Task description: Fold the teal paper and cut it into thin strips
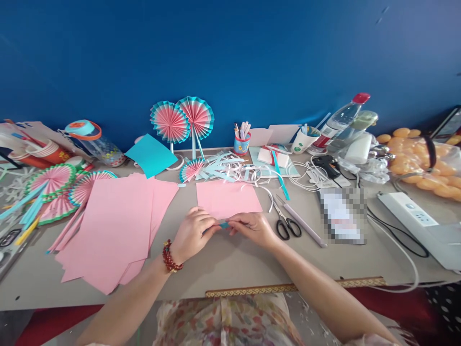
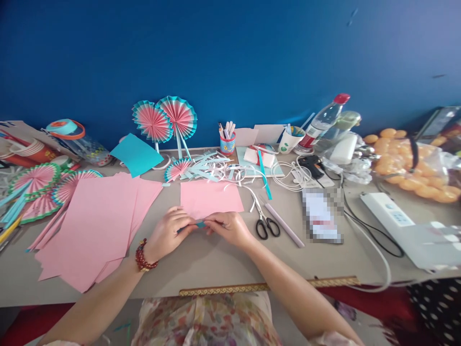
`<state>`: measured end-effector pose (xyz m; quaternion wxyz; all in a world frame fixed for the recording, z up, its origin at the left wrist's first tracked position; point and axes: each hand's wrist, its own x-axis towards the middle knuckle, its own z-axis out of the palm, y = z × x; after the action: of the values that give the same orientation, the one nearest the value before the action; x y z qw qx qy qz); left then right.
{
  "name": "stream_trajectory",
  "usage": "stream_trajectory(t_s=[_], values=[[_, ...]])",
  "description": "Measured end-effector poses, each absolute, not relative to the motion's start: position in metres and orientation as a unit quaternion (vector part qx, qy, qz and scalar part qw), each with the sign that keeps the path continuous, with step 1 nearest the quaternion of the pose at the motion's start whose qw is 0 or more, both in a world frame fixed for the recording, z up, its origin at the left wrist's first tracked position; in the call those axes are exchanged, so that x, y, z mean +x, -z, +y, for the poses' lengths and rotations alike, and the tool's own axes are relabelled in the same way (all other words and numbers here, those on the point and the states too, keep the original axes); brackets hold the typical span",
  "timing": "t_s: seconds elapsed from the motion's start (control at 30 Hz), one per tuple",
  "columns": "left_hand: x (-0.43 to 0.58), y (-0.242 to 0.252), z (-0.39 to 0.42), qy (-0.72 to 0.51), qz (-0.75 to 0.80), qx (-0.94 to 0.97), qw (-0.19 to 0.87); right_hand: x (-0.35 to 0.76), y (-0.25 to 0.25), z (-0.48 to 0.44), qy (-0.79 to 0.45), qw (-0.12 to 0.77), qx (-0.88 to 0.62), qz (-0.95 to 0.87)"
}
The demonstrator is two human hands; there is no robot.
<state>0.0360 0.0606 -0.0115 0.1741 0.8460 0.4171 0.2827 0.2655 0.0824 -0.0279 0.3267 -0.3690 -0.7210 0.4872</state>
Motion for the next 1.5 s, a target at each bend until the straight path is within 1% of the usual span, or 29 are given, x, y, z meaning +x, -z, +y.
stream_trajectory(t_s=[0.07,0.17,0.27,0.33,0.4,0.5,0.6,0.7,0.8,0.87,0.93,0.97,1.07,1.13,1.33,1.5], values=[[0.036,0.012,0.060,-0.283,0.434,0.825,0.224,0.265,0.031,0.084,-0.533,0.323,-0.366,-0.691],[0.030,0.012,0.060,-0.247,0.474,0.766,0.358,0.268,0.034,0.088,-0.589,0.325,-0.363,-0.644],[0.022,0.011,0.062,-0.220,0.492,0.685,0.490,0.271,0.036,0.091,-0.610,0.359,-0.361,-0.608],[0.018,0.011,0.063,-0.226,0.486,0.645,0.544,0.273,0.036,0.092,-0.613,0.378,-0.355,-0.596],[0.016,0.012,0.064,-0.232,0.484,0.618,0.574,0.274,0.035,0.092,-0.613,0.382,-0.352,-0.596],[0.015,0.014,0.065,-0.235,0.479,0.582,0.613,0.276,0.030,0.093,-0.605,0.365,-0.343,-0.619],[0.014,0.016,0.066,-0.238,0.461,0.555,0.650,0.279,0.023,0.095,-0.536,0.355,-0.329,-0.692],[0.013,0.016,0.067,-0.255,0.443,0.524,0.681,0.281,0.019,0.098,-0.445,0.369,-0.296,-0.760],[0.011,0.013,0.069,-0.299,0.406,0.459,0.732,0.280,0.021,0.099,-0.407,0.384,-0.301,-0.773],[0.010,0.012,0.069,-0.348,0.369,0.411,0.757,0.280,0.024,0.098,-0.431,0.383,-0.324,-0.750],[0.011,0.013,0.069,-0.404,0.344,0.400,0.747,0.278,0.027,0.096,-0.479,0.374,-0.341,-0.717],[0.012,0.014,0.068,-0.427,0.352,0.413,0.724,0.277,0.027,0.095,-0.501,0.370,-0.346,-0.702],[0.016,0.019,0.065,-0.468,0.423,0.463,0.623,0.274,0.027,0.091,-0.538,0.357,-0.356,-0.676],[0.019,0.022,0.063,-0.480,0.455,0.473,0.583,0.272,0.027,0.089,-0.555,0.347,-0.356,-0.667],[0.022,0.025,0.061,-0.491,0.474,0.500,0.533,0.268,0.032,0.086,-0.597,0.306,-0.350,-0.654],[0.021,0.029,0.061,-0.503,0.462,0.497,0.536,0.266,0.035,0.084,-0.605,0.295,-0.355,-0.649]])
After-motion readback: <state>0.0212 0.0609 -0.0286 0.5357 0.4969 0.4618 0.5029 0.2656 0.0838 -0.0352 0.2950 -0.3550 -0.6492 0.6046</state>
